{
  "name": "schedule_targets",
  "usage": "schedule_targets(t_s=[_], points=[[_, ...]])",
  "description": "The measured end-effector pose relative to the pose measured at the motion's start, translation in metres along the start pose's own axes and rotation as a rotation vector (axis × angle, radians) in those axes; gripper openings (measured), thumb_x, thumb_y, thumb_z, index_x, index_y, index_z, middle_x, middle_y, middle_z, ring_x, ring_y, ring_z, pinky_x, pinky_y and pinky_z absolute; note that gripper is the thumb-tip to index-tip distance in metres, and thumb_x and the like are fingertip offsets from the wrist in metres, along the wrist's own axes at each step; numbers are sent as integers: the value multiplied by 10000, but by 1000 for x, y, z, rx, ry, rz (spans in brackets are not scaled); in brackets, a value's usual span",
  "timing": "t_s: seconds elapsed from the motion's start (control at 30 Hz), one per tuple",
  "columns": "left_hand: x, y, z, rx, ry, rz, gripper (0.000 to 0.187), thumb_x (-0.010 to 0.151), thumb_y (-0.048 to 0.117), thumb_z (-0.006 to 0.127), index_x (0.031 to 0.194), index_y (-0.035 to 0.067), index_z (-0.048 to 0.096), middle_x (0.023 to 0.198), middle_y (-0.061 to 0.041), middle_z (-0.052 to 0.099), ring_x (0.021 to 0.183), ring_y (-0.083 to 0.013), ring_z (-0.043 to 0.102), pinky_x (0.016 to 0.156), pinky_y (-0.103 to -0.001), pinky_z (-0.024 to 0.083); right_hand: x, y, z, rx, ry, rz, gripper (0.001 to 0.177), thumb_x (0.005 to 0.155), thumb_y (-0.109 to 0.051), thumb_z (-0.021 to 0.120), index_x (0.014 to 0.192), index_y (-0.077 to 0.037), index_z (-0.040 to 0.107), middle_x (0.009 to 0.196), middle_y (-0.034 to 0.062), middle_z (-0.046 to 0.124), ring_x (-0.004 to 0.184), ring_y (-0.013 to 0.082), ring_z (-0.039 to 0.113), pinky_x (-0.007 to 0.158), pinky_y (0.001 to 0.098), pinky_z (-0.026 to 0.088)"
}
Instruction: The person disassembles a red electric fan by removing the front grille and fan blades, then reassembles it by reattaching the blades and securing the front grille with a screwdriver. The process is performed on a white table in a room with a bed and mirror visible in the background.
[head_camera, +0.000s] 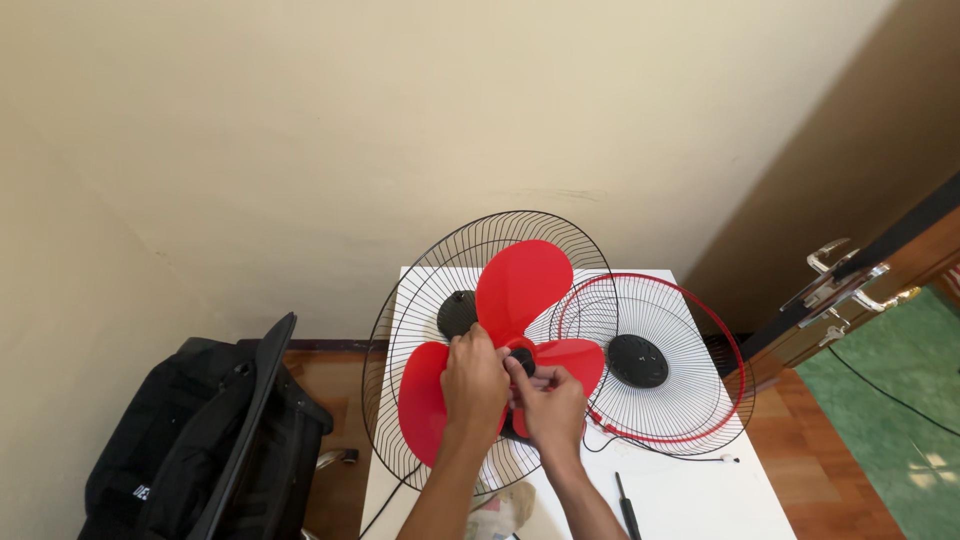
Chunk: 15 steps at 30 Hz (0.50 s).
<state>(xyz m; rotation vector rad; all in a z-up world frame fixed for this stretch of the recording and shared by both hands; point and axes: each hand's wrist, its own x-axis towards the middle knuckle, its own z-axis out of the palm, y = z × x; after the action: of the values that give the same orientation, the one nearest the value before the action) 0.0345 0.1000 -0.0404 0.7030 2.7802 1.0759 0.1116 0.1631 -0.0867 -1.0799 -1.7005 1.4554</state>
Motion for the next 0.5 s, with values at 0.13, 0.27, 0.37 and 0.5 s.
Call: schedule_targets(t_s=[0.13,0.27,0.37,0.5], points=[[2,3,-2,31,32,33,194,882,99,729,976,-35,623,947,-190,702,972,-345,689,732,-453,587,0,-5,-3,-2,-80,142,427,875,-328,792,827,82,687,663,198,756,497,176,696,503,294,547],[2,4,-5,11,-14,-24,198,878,104,728,993,-22,626,997,-190,697,942,-350,720,731,-453,595,-3,-4,-4,-106,-66,53,372,858,-289,810,906,61,694,674,154,752,537,182,697,531,304,542],[2,6,-7,40,-29,-20,220,910,156,734,992,-20,632,995,-210,691,949,-370,714,734,-466,589,-6,2,-7,-178,-18,-171,360,787,-229,844,1007,12,692,793,118,754,650,152,731,603,281,574],[1,7,-9,38,-24,-16,218,896,154,751,967,-21,642,983,-208,696,967,-371,708,748,-478,582,-4,7,-7,-116,-32,-178,400,763,-168,848,1115,-36,711,950,106,740,762,142,721,689,273,590]])
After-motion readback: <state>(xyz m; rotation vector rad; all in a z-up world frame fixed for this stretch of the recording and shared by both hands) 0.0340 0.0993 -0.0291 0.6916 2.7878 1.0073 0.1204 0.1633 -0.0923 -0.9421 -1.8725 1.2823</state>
